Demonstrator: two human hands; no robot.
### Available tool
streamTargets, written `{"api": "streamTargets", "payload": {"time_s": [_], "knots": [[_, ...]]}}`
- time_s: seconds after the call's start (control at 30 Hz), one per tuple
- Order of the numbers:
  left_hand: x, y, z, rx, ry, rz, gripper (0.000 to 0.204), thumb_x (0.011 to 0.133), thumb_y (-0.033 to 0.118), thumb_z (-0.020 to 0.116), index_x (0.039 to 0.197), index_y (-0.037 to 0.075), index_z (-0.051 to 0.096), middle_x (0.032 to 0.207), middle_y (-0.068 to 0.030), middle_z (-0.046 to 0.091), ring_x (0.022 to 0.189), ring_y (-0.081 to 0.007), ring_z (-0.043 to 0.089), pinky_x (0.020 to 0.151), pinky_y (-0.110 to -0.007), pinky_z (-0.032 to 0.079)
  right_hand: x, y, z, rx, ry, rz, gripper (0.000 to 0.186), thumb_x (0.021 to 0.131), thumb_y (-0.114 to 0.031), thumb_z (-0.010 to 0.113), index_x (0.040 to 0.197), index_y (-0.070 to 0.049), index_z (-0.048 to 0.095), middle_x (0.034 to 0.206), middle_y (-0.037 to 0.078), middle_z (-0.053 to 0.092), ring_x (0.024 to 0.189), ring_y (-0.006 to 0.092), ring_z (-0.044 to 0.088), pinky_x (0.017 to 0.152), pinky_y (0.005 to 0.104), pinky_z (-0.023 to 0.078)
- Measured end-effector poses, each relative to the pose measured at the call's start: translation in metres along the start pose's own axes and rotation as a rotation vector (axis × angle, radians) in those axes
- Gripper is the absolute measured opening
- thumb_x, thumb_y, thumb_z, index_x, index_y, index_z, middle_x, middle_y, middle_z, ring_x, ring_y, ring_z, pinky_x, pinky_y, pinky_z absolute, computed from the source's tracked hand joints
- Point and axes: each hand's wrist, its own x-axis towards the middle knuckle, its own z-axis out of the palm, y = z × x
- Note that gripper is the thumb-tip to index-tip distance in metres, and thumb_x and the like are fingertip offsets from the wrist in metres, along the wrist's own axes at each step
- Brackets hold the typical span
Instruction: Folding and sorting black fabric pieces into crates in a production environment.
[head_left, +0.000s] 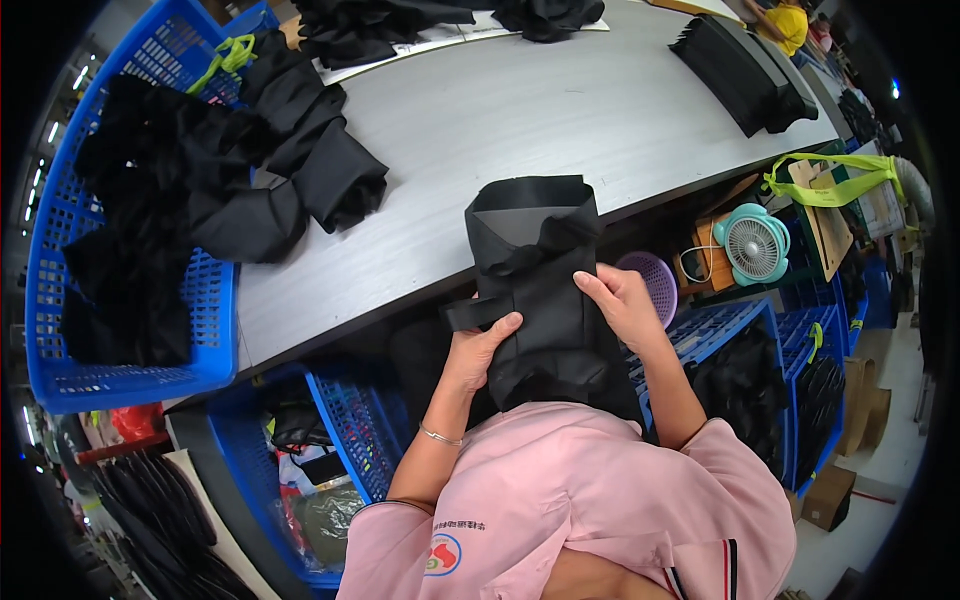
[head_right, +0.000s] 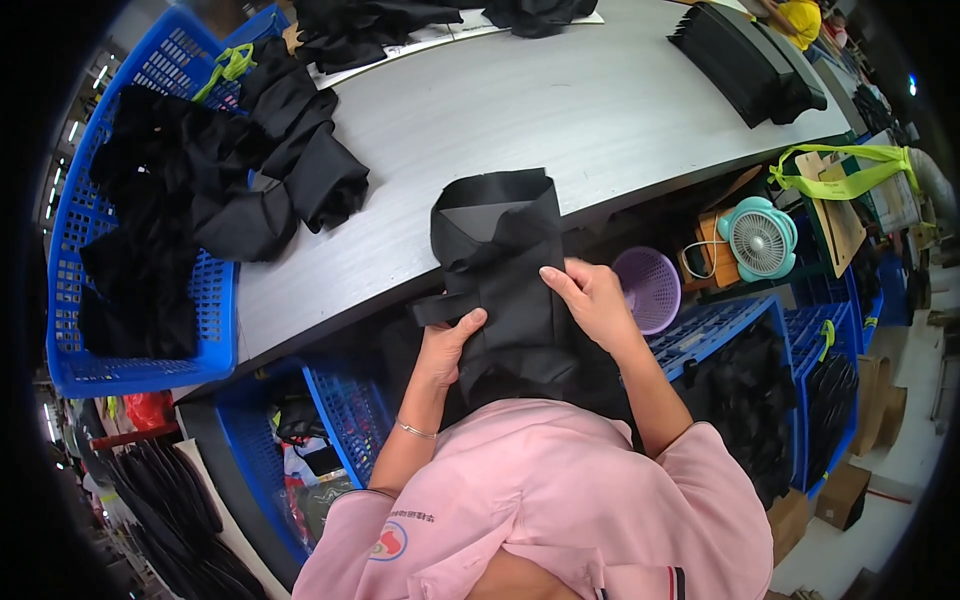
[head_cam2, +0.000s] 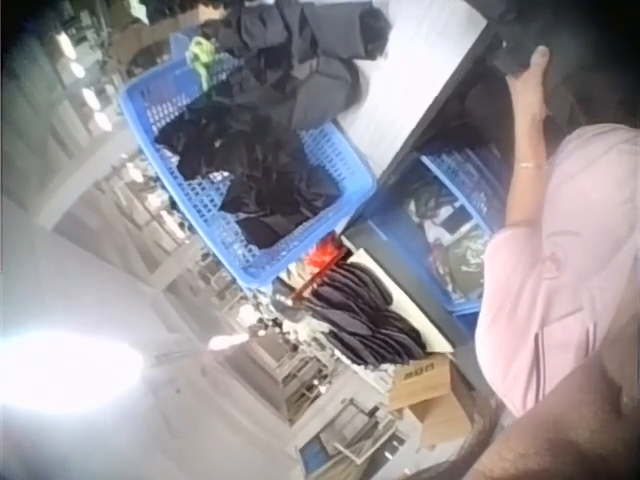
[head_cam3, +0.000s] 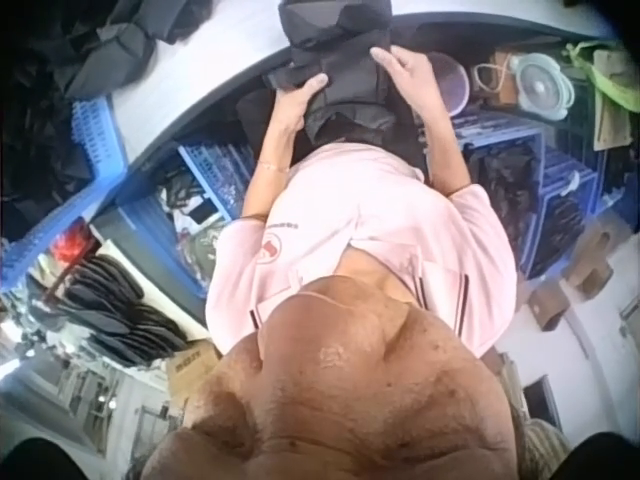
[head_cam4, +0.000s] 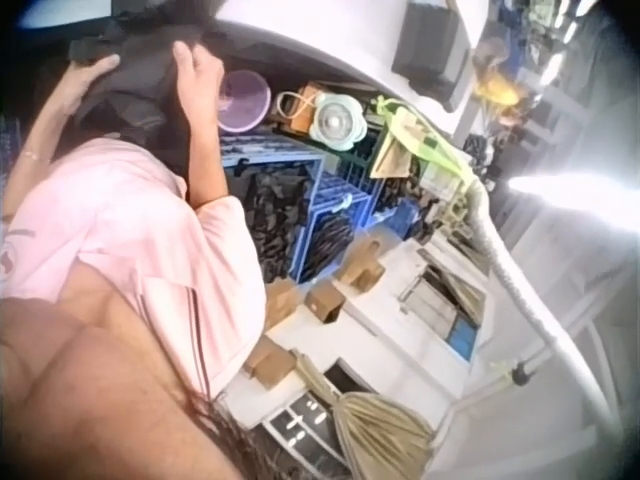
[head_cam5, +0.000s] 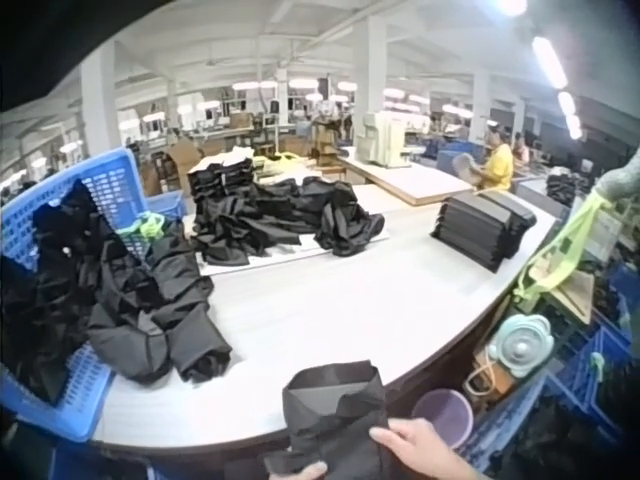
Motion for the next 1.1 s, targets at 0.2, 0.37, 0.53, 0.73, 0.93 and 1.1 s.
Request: {"api": "streamTargets", "payload": {"time_s": [0.2, 0.37, 0.53, 0.73, 0.93, 1.1], "knots": [[0.000, -0.019, -0.015, -0.337, -0.002, -0.133, 0.050, 0.091, 0.021, 0.073, 0.132, 0.003, 0.053, 0.127, -0.0081, 0.060, 0.115, -0.0219, 0.059, 0.102, -0.038, 0.050, -0.009, 0.019, 0.012, 0.845, -0.359, 0.376, 0.015, 0.088, -0.011, 0.072, 0.097, 0.000, 0.071, 0.090, 0.003, 0.072, 0.079, 0.0088, 0.066, 0.072, 0.0225, 0.052], [0.008, -0.020, -0.004, -0.194, 0.097, 0.061, 0.046, 0.090, 0.018, 0.074, 0.129, 0.003, 0.056, 0.125, -0.0073, 0.062, 0.109, -0.0191, 0.061, 0.098, -0.034, 0.049, -0.007, 0.019, 0.023, 0.878, -0.322, 0.384, 0.019, 0.085, -0.012, 0.075, 0.098, 0.001, 0.070, 0.091, 0.005, 0.072, 0.081, 0.0104, 0.066, 0.074, 0.0243, 0.053], [0.006, -0.010, 0.003, 0.140, 0.125, 0.270, 0.038, 0.089, 0.011, 0.073, 0.124, 0.002, 0.061, 0.118, -0.0065, 0.065, 0.102, -0.0165, 0.063, 0.093, -0.030, 0.048, -0.006, 0.028, 0.029, 0.472, -0.239, 0.262, 0.018, 0.085, -0.013, 0.076, 0.096, 0.000, 0.069, 0.087, 0.001, 0.069, 0.079, 0.0075, 0.062, 0.073, 0.0238, 0.051], [0.013, -0.007, -0.018, -0.270, -0.093, 0.041, 0.027, 0.092, 0.006, 0.066, 0.118, 0.000, 0.064, 0.116, -0.0106, 0.068, 0.105, -0.0188, 0.064, 0.094, -0.034, 0.052, -0.014, 0.025, 0.034, 0.638, -0.113, 0.332, 0.019, 0.087, -0.015, 0.075, 0.096, 0.001, 0.069, 0.086, 0.000, 0.067, 0.078, 0.0072, 0.060, 0.073, 0.0225, 0.050], [0.027, -0.022, -0.017, -0.228, 0.036, -0.032, 0.036, 0.097, 0.018, 0.063, 0.131, 0.007, 0.058, 0.126, -0.0076, 0.063, 0.115, -0.0207, 0.060, 0.101, -0.037, 0.049, -0.026, 0.007, 0.040, 0.852, -0.549, 0.358, 0.023, 0.085, -0.009, 0.075, 0.105, 0.003, 0.070, 0.095, 0.004, 0.071, 0.084, 0.0095, 0.064, 0.077, 0.0258, 0.053], [0.016, -0.010, -0.004, -0.243, -0.009, 0.171, 0.045, 0.097, 0.024, 0.063, 0.136, 0.004, 0.052, 0.130, -0.0087, 0.060, 0.119, -0.0206, 0.057, 0.103, -0.037, 0.047, -0.001, 0.008, 0.030, 0.356, -0.134, 0.194, 0.020, 0.085, -0.014, 0.076, 0.097, 0.002, 0.071, 0.090, 0.002, 0.072, 0.079, 0.0080, 0.064, 0.069, 0.0251, 0.053]]}}
